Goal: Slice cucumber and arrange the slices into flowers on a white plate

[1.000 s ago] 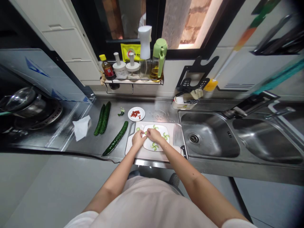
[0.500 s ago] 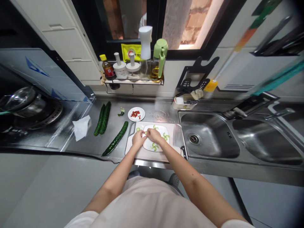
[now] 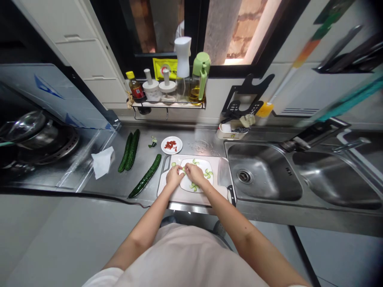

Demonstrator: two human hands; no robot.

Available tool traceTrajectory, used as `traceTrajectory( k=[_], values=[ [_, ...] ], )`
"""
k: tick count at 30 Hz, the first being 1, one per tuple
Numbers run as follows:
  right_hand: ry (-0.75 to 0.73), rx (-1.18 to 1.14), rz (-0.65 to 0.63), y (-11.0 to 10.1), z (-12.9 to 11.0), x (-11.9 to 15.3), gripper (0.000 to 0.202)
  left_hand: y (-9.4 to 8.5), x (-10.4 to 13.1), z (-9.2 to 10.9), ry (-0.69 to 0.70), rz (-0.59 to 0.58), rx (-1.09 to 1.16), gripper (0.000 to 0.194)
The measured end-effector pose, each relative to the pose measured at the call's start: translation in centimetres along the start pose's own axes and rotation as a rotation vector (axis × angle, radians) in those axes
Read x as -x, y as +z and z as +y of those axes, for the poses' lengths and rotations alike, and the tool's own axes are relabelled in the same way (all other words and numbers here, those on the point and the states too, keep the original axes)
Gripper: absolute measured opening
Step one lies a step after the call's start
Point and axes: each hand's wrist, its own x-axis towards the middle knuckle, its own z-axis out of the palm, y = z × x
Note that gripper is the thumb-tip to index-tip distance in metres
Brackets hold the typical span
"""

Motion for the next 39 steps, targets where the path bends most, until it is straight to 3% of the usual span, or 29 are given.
traceTrajectory(
  k=[28, 39],
  values=[
    [0.079, 0.038, -0.061, 0.4, -0.4, -0.4, 0.017, 1.4, 0.2, -0.7, 0.023, 0.079, 0.085, 0.023],
    [0.077, -0.062, 0.070, 0.8, 0.2, 0.2, 0.020, 0.8, 0.2, -1.7, -0.073, 0.234, 0.168, 0.022]
  ],
)
